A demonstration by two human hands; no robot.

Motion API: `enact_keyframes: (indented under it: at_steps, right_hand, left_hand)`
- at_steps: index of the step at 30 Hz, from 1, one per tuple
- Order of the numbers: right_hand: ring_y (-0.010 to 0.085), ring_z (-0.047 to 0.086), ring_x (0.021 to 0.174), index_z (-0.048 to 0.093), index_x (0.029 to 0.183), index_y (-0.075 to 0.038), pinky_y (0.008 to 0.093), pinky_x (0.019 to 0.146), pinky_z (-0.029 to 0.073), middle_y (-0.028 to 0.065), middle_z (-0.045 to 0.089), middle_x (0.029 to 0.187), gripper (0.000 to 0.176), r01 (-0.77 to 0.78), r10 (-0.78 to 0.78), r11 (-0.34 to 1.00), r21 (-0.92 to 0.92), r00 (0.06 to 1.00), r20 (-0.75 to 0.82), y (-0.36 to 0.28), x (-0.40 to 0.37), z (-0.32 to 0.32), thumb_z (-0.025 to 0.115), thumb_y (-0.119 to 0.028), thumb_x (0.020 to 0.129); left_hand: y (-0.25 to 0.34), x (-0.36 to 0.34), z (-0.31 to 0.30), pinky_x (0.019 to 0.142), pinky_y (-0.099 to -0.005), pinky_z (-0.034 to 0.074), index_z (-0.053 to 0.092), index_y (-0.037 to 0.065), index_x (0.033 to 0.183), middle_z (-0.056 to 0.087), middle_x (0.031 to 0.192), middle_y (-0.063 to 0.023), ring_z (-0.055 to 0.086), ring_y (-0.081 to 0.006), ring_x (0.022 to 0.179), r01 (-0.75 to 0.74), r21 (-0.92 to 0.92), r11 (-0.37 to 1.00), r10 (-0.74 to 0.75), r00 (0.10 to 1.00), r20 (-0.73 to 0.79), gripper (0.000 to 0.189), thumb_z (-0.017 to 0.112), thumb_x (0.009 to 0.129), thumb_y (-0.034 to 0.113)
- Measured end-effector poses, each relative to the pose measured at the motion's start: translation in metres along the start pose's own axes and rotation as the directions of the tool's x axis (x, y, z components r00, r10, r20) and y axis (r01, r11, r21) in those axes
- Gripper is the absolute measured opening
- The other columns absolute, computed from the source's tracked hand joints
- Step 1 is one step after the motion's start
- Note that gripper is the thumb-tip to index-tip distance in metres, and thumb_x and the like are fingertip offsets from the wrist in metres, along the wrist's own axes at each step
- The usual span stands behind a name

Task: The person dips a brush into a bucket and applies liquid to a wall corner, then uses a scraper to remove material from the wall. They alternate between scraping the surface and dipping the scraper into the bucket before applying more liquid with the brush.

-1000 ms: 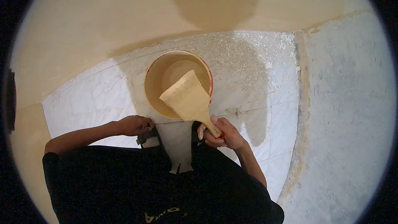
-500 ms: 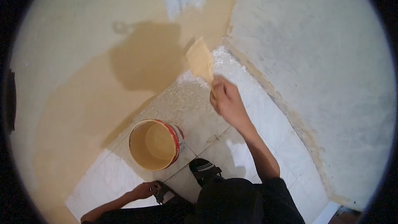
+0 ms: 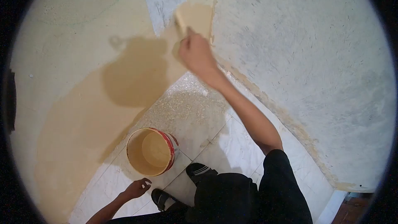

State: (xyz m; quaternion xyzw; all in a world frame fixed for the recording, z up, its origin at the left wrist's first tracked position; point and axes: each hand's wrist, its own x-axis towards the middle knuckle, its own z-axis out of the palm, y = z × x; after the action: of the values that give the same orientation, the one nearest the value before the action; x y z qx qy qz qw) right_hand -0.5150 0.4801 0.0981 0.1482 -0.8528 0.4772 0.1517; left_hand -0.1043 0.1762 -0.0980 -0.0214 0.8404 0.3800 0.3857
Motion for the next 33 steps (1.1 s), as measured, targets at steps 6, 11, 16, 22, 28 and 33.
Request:
enact_keyframes:
  at_steps: [6, 11, 16, 22, 28, 33]
  right_hand:
    - [0.0074, 0.039, 0.05, 0.055, 0.126, -0.001, 0.028, 0.045, 0.035, 0.0017, 0.044, 0.056, 0.035, -0.023, -0.141, 0.94, 0.339, 0.882, 0.45, -0.06, -0.064, -0.005, 0.046, -0.008, 0.093]
    - [0.0046, 0.036, 0.049, 0.059, 0.123, -0.003, 0.0247, 0.043, 0.032, -0.0022, 0.048, 0.059, 0.032, 0.005, -0.195, 0.941, 0.339, 0.826, 0.529, -0.03, -0.031, -0.004, 0.049, -0.012, 0.094]
    - [0.0037, 0.036, 0.044, 0.06, 0.123, -0.005, 0.0217, 0.038, 0.029, -0.0047, 0.043, 0.056, 0.034, -0.342, 0.257, 0.932, 0.121, 0.859, 0.443, 0.009, 0.025, -0.062, 0.046, -0.016, 0.093]
    - [0.0144, 0.049, 0.042, 0.068, 0.105, -0.002, 0.0304, 0.04, 0.039, 0.0068, 0.054, 0.055, 0.028, -0.203, 0.203, 0.979, 0.005, 0.979, 0.0, 0.073, 0.066, -0.077, 0.048, -0.018, 0.092]
    - [0.0096, 0.042, 0.043, 0.062, 0.113, 0.001, 0.0302, 0.041, 0.035, 0.0053, 0.046, 0.051, 0.03, 0.089, -0.089, 0.996, 0.03, 0.996, 0.005, 0.028, 0.014, -0.001, 0.046, -0.011, 0.091]
    - [0.0074, 0.041, 0.051, 0.055, 0.123, 0.001, 0.0305, 0.046, 0.035, 0.0054, 0.044, 0.056, 0.033, 0.068, -0.143, 0.966, 0.247, 0.943, 0.299, -0.056, -0.059, 0.001, 0.048, -0.01, 0.092]
  left_hand:
    - [-0.018, -0.006, 0.007, 0.073, -0.0386, 0.052, 0.06, 0.009, 0.108, 0.068, 0.079, -0.0105, 0.067, -0.0292, 0.079, 0.035, 0.017, 0.999, -0.036, 0.998, 0.043, 0.025, 0.059, 0.09, 0.025]
    - [-0.001, -0.003, 0.002, 0.072, -0.0384, 0.052, 0.059, 0.009, 0.109, 0.068, 0.079, -0.0097, 0.067, -0.0282, 0.079, 0.068, 0.06, 0.996, -0.073, 0.993, 0.088, 0.025, 0.059, 0.09, 0.025]
    - [0.009, -0.008, -0.008, 0.071, -0.0384, 0.052, 0.059, 0.009, 0.11, 0.068, 0.081, -0.011, 0.067, -0.0288, 0.076, 0.131, 0.019, 0.991, -0.131, 0.991, 0.027, 0.026, 0.058, 0.09, 0.027]
    - [-0.016, -0.001, -0.002, 0.073, -0.0392, 0.052, 0.06, 0.009, 0.109, 0.068, 0.084, -0.0142, 0.067, -0.0302, 0.08, 0.05, 0.045, 0.998, -0.052, 0.998, 0.03, 0.028, 0.058, 0.09, 0.028]
    - [-0.009, 0.006, 0.006, 0.067, -0.0362, 0.052, 0.058, 0.007, 0.111, 0.068, 0.082, -0.0113, 0.067, -0.0246, 0.073, 0.009, 0.102, 0.995, -0.02, 0.995, 0.101, 0.026, 0.058, 0.091, 0.023]
    - [0.006, 0.011, -0.004, 0.071, -0.0365, 0.052, 0.06, 0.008, 0.108, 0.068, 0.084, -0.0124, 0.067, -0.0263, 0.078, 0.024, 0.032, 0.999, -0.026, 0.996, 0.081, 0.026, 0.057, 0.091, 0.028]
